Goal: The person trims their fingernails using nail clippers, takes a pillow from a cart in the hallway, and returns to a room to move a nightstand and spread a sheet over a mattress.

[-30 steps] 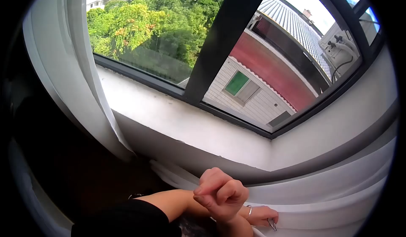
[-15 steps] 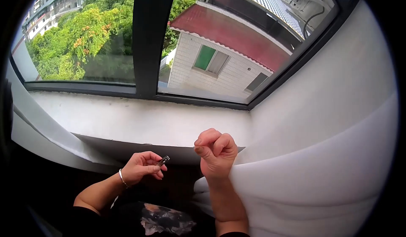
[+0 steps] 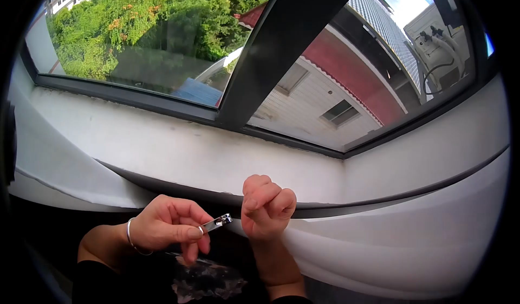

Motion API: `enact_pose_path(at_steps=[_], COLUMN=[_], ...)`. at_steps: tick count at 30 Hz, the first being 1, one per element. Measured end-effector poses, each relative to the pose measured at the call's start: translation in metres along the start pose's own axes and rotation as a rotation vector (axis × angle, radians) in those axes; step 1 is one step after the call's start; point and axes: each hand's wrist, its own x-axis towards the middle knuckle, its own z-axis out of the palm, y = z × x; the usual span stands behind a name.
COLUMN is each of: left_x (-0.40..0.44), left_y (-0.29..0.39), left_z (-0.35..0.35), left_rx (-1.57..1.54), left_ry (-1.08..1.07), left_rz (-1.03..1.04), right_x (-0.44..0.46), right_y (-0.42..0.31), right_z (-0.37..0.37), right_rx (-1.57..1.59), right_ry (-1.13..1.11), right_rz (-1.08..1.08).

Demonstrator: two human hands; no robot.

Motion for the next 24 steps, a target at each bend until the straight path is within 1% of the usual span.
enact_pose_path(at_steps=[5, 11, 13, 14, 16, 24], left_x=[-0.001, 0.003, 0.005, 0.006, 0.007, 0.010], left_y=[0.007, 0.004, 0.003, 0.003, 0.004, 0.004], left_z=[-0.011, -0.023, -0.026, -0.027, -0.028, -0.030], left_rx=[-0.100, -0.190, -0.213, -0.231, -0.236, -0.268], left_ry=[-0.066, -0.095, -0.106, -0.113, -0.117, -0.101], left_rz=[-0.072, -0.064, -0.077, -0.087, -0.100, -0.110], right_x=[0.001, 0.000, 0.000, 0.000, 0.001, 0.002], right_y=[0.009, 0.012, 0.010, 0.011, 0.013, 0.014], right_z=[0.011, 0.015, 0.019, 0.018, 0.013, 0.011], right_rx=[0.000, -0.073, -0.176, -0.180, -0.108, -0.141], right_ry=[-0.011, -0.013, 0.014, 0.017, -0.020, -0.026], right_rz=[-0.006, 0.008, 0.081, 0.085, 0.019, -0.001])
